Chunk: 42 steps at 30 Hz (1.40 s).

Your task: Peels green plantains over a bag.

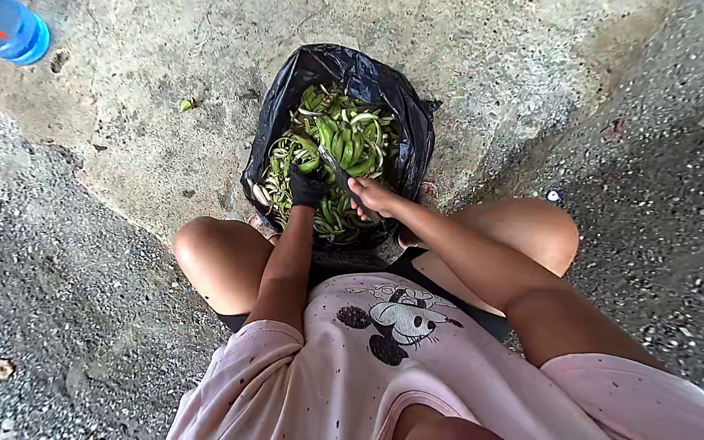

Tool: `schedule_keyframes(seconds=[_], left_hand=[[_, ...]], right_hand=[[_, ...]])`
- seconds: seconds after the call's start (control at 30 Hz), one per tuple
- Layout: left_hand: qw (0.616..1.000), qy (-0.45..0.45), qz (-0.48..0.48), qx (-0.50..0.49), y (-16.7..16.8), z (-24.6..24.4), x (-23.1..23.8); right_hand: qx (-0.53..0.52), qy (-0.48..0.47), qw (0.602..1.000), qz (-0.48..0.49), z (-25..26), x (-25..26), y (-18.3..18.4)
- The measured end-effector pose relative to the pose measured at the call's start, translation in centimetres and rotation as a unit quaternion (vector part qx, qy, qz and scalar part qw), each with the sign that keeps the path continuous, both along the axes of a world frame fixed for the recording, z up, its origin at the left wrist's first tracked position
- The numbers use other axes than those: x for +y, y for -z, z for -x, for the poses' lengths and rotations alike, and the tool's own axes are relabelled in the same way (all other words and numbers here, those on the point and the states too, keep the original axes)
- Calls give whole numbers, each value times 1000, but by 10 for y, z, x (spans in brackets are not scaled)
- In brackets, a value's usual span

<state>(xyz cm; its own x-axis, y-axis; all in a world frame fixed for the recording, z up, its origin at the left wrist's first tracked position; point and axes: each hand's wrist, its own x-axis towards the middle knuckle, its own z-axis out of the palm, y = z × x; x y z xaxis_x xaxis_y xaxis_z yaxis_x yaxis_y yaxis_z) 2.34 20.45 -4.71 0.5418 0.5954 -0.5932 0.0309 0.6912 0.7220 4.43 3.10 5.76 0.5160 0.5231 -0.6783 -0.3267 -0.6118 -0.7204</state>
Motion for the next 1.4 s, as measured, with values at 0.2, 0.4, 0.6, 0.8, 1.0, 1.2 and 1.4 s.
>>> schedule_keyframes(seconds=[0.2, 0.4, 0.6, 0.8, 1.0, 1.2, 1.4], left_hand=[[968, 99, -204, 109, -1, 8, 6], [962, 101, -207, 146, -16, 2, 1], [995, 24, -87, 46, -12, -18, -5], [988, 60, -142, -6, -12, -25, -19], [996, -2, -81, -34, 9, -28, -5], [990, 29, -130, 49, 18, -28, 7], [979, 32, -189, 64, -3, -31, -1]], right_hand=[[-79, -79, 987, 117, 4, 26, 4], [-185, -132, 954, 195, 22, 39, -1], [-172, -51, 971, 155, 17, 17, -7], [-109, 2, 986, 125, 24, 21, 18], [-183, -35, 963, 195, 11, 17, 39], [-237, -116, 929, 259, 20, 38, 21], [-252, -109, 917, 290, 39, 41, 19]])
